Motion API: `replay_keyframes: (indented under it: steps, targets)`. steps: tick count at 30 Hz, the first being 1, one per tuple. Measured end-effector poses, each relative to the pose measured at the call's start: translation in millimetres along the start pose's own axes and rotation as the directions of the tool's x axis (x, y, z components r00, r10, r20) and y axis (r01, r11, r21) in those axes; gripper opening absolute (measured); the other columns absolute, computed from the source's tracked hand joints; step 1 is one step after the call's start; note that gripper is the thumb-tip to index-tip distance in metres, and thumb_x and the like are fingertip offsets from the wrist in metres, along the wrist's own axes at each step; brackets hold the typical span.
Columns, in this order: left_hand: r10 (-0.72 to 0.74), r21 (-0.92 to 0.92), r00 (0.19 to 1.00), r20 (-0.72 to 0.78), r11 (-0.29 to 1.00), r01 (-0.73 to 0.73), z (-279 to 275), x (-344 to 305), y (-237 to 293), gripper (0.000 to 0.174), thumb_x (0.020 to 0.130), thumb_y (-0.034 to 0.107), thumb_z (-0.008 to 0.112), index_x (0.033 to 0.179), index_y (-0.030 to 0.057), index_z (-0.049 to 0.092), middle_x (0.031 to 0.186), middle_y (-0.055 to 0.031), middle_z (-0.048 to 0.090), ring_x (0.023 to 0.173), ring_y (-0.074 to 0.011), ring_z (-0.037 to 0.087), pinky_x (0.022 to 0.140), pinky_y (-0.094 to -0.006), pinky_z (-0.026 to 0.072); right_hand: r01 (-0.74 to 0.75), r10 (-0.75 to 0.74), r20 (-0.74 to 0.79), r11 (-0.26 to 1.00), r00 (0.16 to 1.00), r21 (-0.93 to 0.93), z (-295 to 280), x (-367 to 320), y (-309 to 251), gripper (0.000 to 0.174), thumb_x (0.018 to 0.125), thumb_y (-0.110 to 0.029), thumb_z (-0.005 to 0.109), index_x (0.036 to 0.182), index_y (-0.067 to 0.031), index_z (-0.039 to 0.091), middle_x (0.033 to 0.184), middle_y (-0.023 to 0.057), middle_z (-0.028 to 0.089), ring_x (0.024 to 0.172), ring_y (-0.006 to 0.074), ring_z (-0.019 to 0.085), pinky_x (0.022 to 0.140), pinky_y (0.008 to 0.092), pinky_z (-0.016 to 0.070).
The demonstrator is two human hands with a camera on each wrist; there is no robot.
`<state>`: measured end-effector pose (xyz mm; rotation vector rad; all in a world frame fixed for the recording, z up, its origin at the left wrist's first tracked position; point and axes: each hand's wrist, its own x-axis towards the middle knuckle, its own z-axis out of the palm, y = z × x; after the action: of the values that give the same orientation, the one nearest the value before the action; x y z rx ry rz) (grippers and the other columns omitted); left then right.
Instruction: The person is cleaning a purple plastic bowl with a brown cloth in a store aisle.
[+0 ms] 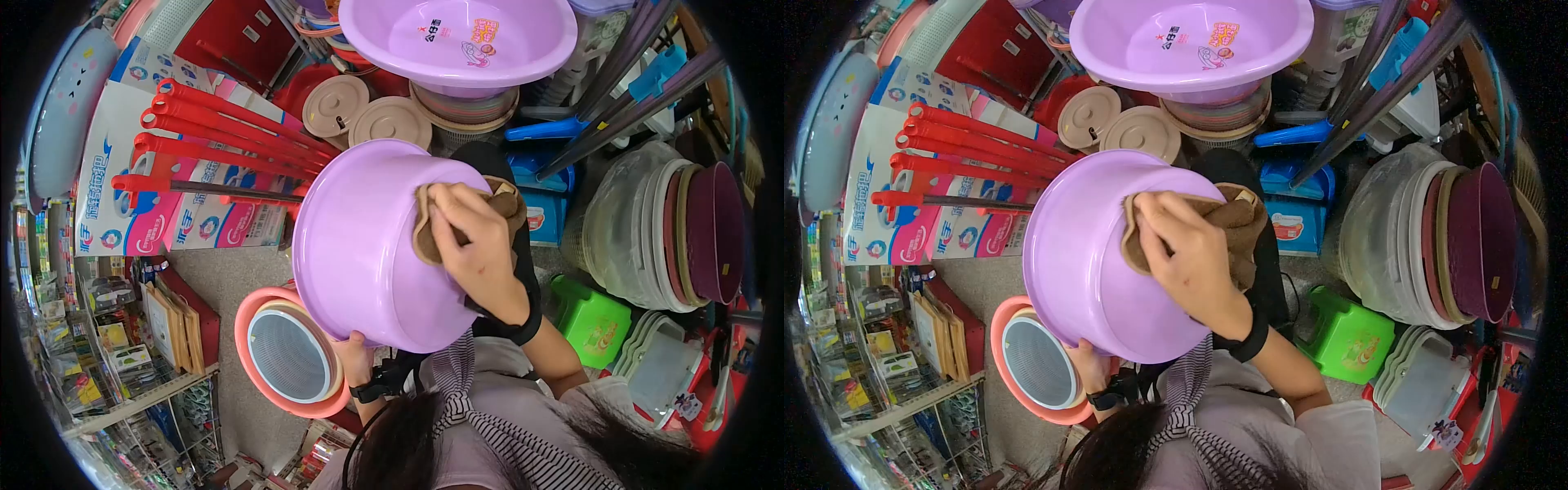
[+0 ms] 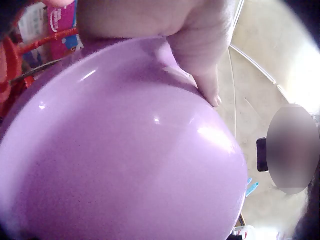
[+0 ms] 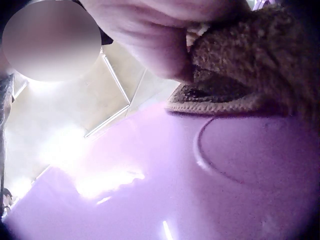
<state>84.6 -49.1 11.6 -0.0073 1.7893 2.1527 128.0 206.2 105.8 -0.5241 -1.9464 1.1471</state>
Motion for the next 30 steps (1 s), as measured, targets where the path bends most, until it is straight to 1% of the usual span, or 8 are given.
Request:
replay_keyframes:
  steps: [5,12,14,18,21,24,26,30]
  targets:
    - [0.022,0.052,0.999,0.027,0.998,-0.023,-9,3,-8,0.096,0.073,0.054,0.085,0.138,0.0011,0.037,0.115,-0.013,0.063,0.088,-0.0235,0.067,0.063,-0.0313,0.0565,-0.075,0.075,-0.03,0.997,0.997,-0.027,-4,3,3,0.023,0.09,0.001,0.06,0.113,-0.0017,0.062,0.091,0.0151,0.061,0.078,0.0361,0.062,0.068,0.0344,0.0504]
    - [0.056,0.013,0.998,-0.026,0.998,-0.055,-6,2,-6,0.094,0.073,0.049,0.086,0.138,0.0003,0.038,0.112,-0.0133,0.064,0.083,-0.0236,0.068,0.058,-0.0301,0.0556,0.098,-0.099,0.137,0.995,0.986,0.017,-6,-5,-8,0.025,0.086,-0.001,0.063,0.111,-0.0028,0.063,0.092,0.0104,0.062,0.074,0.0303,0.065,0.063,0.0354,0.0516]
    - [-0.064,-0.039,0.996,-0.055,0.997,0.062,-4,2,0,0.102,0.064,0.042,0.094,0.138,-0.002,0.039,0.126,-0.0145,0.058,0.112,-0.0267,0.061,0.095,-0.0408,0.0524,0.166,-0.167,0.229,0.986,0.959,0.024,-6,-12,-10,0.031,0.081,0.0,0.064,0.112,-0.0052,0.064,0.093,0.0075,0.062,0.072,0.0284,0.065,0.062,0.0358,0.0533]
    - [-0.023,-0.09,0.999,-0.042,0.996,0.019,7,4,7,0.104,0.063,0.043,0.095,0.138,-0.0023,0.04,0.126,-0.0143,0.058,0.113,-0.0265,0.06,0.096,-0.0404,0.0513,0.208,-0.212,0.259,0.977,0.942,0.042,-5,-14,-12,0.028,0.082,-0.001,0.064,0.11,-0.0038,0.065,0.094,0.0076,0.063,0.073,0.0279,0.066,0.062,0.0356,0.0537]
    - [-0.002,-0.091,0.999,-0.043,0.996,-0.002,0,5,-2,0.106,0.061,0.044,0.095,0.138,-0.0024,0.04,0.127,-0.0141,0.058,0.113,-0.0258,0.059,0.097,-0.0396,0.0503,0.101,-0.1,0.117,0.995,0.988,-0.001,-4,-7,-7,0.027,0.083,0.0,0.063,0.11,-0.0028,0.065,0.095,0.008,0.063,0.073,0.0273,0.066,0.062,0.0353,0.0531]
    - [0.059,-0.018,0.998,0.005,0.998,-0.059,-4,7,-2,0.099,0.073,0.044,0.088,0.144,0.0011,0.034,0.13,-0.0136,0.057,0.115,-0.0284,0.061,0.093,-0.0417,0.0544,0.177,-0.175,0.218,0.984,0.96,0.012,-9,-7,-9,0.027,0.083,0.001,0.063,0.109,-0.003,0.065,0.092,0.0087,0.061,0.071,0.0275,0.065,0.061,0.0351,0.0524]
    - [-0.022,-0.068,0.999,-0.042,0.997,0.019,5,5,7,0.105,0.06,0.046,0.095,0.136,-0.0039,0.042,0.124,-0.0136,0.059,0.111,-0.0244,0.061,0.096,-0.0379,0.0503,0.195,-0.199,0.272,0.98,0.941,0.041,-14,-9,-15,0.027,0.082,0.001,0.064,0.109,-0.0028,0.065,0.091,0.0085,0.061,0.071,0.0277,0.065,0.061,0.0353,0.0524]
    - [-0.063,0.014,0.996,-0.064,0.998,0.064,11,1,16,0.099,0.061,0.048,0.094,0.131,-0.0048,0.048,0.119,-0.0121,0.063,0.106,-0.0226,0.063,0.094,-0.0365,0.0504,0.217,-0.214,0.239,0.976,0.947,0.014,-20,3,-16,0.029,0.082,0.003,0.063,0.111,-0.0014,0.064,0.091,0.0085,0.061,0.072,0.028,0.065,0.061,0.036,0.0526]
